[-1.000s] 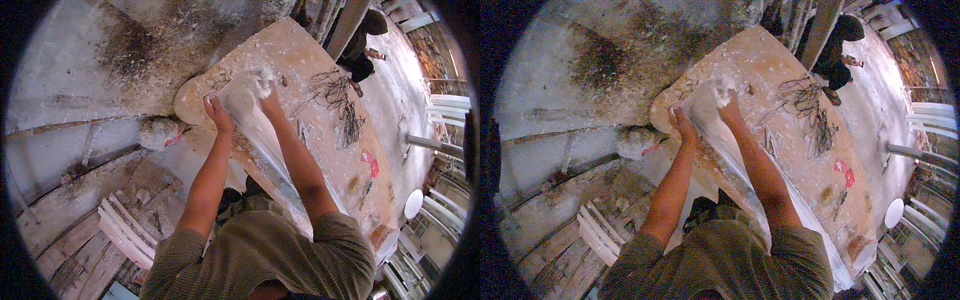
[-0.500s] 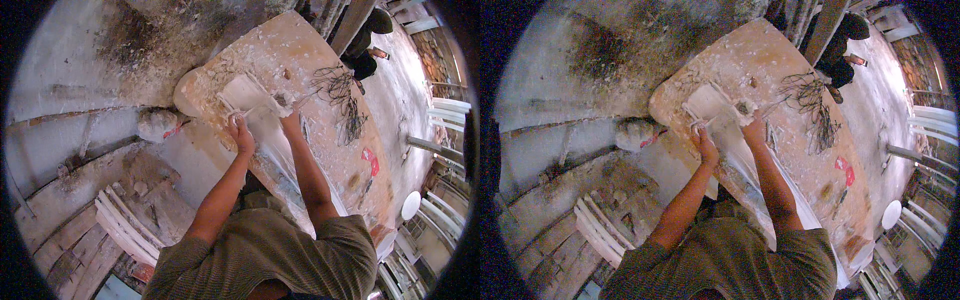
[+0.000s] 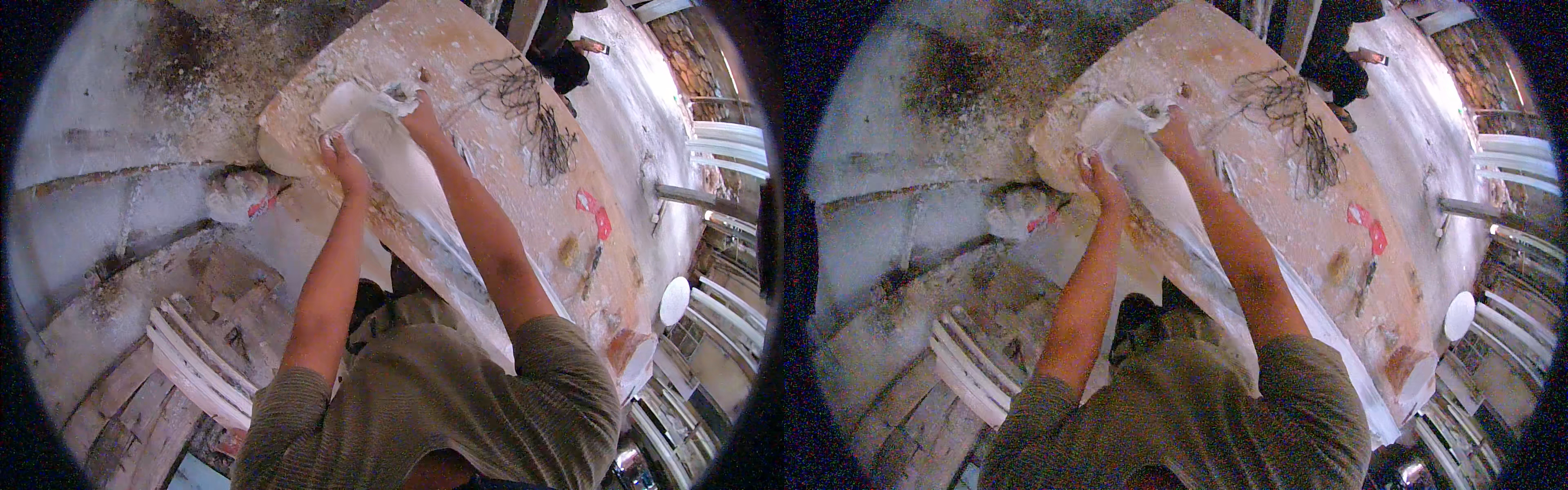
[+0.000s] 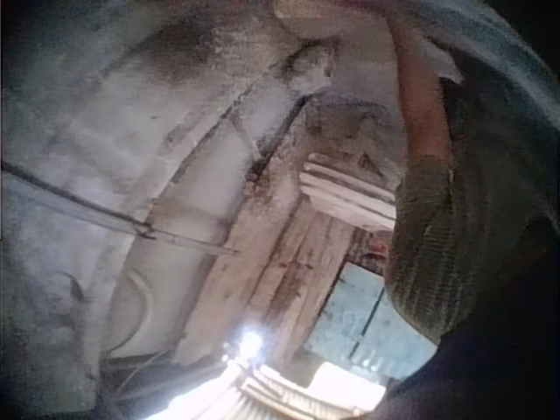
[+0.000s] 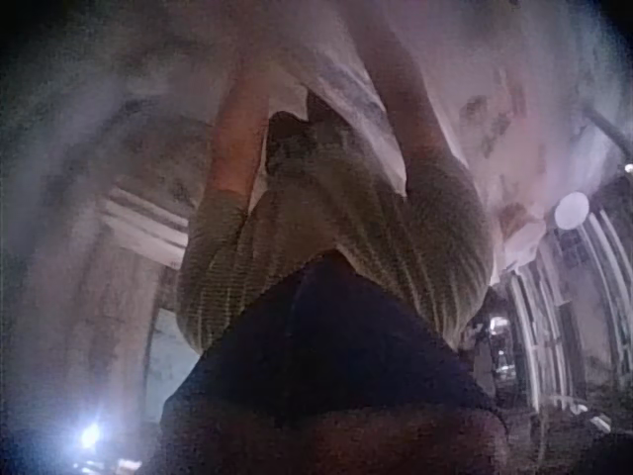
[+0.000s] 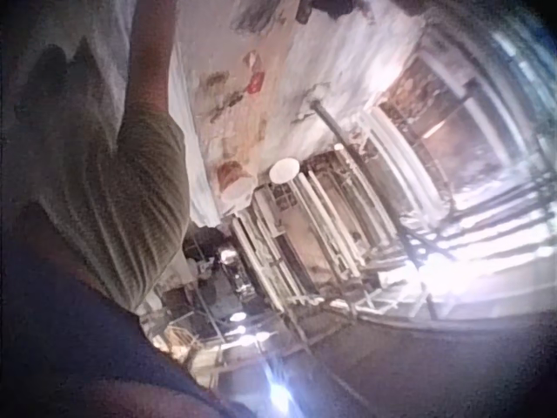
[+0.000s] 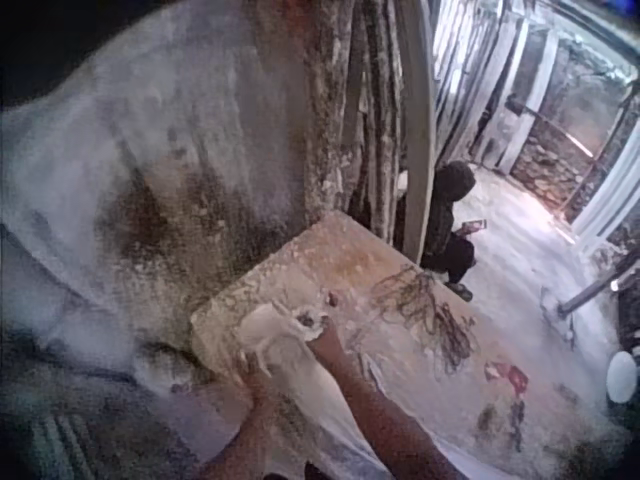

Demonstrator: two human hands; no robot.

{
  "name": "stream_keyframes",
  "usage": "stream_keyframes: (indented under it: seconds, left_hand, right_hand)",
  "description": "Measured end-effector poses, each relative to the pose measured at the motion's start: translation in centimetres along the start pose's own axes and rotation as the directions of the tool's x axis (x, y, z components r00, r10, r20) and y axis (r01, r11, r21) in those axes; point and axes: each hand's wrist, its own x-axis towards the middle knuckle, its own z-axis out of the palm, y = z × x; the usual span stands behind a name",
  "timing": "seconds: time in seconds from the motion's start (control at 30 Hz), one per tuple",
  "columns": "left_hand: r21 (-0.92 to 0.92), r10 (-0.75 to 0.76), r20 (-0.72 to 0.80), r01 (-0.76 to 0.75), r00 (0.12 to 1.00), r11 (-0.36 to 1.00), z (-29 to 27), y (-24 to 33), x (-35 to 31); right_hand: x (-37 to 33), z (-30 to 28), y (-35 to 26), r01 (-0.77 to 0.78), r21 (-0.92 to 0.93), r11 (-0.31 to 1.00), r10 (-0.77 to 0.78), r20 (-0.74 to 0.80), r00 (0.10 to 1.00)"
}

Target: The person applies a white paste to a long, curved wooden object using a cloth and a bucket. They repeatedly dip the cloth into the bucket and rub the paste along the surface, occasionally smoothing it with their hands.

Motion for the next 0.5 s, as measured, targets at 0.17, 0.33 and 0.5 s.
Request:
stream_keyframes:
  seconds: [0.17,0.33,0.5]
  left_hand:
    - [-0.089,-0.042,0.114,0.052,0.993,0.995,-1.6,0.4,-12.0]
    - [-0.050,0.019,0.173,-0.010,0.985,0.999,-1.9,0.7,-24.3]
    - [-0.075,-0.010,0.186,0.024,0.982,0.997,-2.6,0.2,-36.3]
  right_hand:
    - [-9.5,-7.1,-2.2,-0.024,0.057,0.998,0.022,0.033,0.999]
    - [-18.3,-15.6,-0.2,-0.086,0.016,0.996,0.085,0.027,0.996]
    - [-27.3,-23.6,2.8,-0.068,0.016,0.998,0.067,0.047,0.997]
